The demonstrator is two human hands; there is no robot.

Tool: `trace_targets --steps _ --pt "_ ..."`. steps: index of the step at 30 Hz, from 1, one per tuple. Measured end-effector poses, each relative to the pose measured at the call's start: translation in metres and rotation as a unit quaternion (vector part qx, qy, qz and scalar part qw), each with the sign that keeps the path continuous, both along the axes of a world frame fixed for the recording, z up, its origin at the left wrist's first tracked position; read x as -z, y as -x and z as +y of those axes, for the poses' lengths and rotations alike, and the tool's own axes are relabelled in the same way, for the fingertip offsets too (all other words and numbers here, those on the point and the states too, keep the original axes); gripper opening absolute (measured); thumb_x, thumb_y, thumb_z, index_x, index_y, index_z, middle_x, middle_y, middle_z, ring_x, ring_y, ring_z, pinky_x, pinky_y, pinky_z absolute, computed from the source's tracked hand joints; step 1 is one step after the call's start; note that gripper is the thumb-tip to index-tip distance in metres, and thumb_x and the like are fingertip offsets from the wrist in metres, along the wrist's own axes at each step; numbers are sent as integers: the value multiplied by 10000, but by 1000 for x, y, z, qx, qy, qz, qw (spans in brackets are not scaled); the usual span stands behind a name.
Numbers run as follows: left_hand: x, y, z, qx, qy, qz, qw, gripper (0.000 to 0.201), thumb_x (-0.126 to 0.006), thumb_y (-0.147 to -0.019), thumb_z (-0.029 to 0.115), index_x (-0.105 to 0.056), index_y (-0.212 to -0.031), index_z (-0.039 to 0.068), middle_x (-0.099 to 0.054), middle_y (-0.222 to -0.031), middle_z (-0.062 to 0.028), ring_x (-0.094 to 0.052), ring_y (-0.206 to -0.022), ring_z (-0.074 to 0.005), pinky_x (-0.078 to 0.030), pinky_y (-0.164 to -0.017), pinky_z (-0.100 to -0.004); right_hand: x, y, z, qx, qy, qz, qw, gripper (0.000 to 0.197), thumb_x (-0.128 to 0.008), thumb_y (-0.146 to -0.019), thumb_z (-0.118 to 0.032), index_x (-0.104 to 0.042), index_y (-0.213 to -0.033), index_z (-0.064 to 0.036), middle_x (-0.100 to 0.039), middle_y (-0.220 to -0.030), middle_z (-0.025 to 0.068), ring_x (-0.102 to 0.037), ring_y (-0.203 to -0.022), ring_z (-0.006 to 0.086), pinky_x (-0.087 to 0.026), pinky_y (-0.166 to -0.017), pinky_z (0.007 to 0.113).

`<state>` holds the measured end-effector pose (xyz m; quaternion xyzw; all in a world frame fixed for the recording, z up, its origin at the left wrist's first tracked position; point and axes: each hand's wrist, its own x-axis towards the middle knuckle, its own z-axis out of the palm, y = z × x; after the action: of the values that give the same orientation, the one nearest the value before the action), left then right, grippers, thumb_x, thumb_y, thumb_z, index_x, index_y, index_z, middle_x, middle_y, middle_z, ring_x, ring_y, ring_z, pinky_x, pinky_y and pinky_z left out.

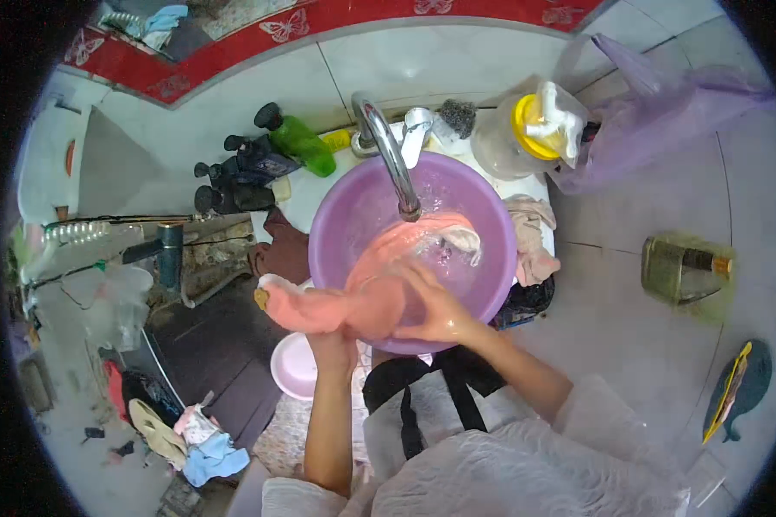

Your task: The person washes a towel by hand in a basin of soapy water, scrubbing the fabric against itself, rinsing it under the tap, and wringing it out before placing it in another basin.

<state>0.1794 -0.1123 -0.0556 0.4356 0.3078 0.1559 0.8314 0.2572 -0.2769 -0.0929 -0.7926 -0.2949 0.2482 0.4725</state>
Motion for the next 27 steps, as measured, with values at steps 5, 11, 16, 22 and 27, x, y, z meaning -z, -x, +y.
trace_targets --steps 5,11,16,22,27 --pt "2 9 4 90 -417 78 901 335 -637 -787 243 -398 -945 70 -460 -891 -34 -462 -767 -146 -401 -720 -278 -17 7 17 63 -77 -52 994 345 -549 -732 -15 -532 -1076 -33 -571 -1048 175 -530 -1007 350 -434 -859 391" --pt "-41 -7 4 58 -156 -56 984 600 -759 -654 378 -387 -1038 104 -441 -1006 -28 -483 -903 -123 -443 -770 -258 -96 -35 -7 190 -118 14 975 241 -419 -775 -6 -578 -955 6 -619 -840 145 -612 -793 239 -469 -700 295" --pt "-53 -19 0 113 -174 -113 972 989 -856 -487 375 -304 -1246 60 -447 -1132 -77 -461 -1060 -195 -392 -885 -316 -119 -43 7 188 -207 143 949 185 -451 -806 -63 -586 -884 35 -594 -771 56 -532 -736 82 -442 -675 239" --pt "-48 -36 -69 -63 366 -260 891 364 -672 -726 130 -440 -993 39 -457 -886 -46 -489 -826 -156 -430 -713 -298 -150 -13 32 99 -160 -9 982 196 -535 -818 -205 -487 -768 -22 -485 -686 72 -530 -667 182 -407 -577 306" --pt "-3 -16 -12 167 210 -164 949 259 -536 -792 258 -437 -870 32 -431 -721 -60 -395 -605 -160 -379 -546 -309 -118 -13 15 35 -274 48 960 302 -505 -821 -133 -469 -1077 22 -553 -915 125 -566 -858 235 -438 -741 314"
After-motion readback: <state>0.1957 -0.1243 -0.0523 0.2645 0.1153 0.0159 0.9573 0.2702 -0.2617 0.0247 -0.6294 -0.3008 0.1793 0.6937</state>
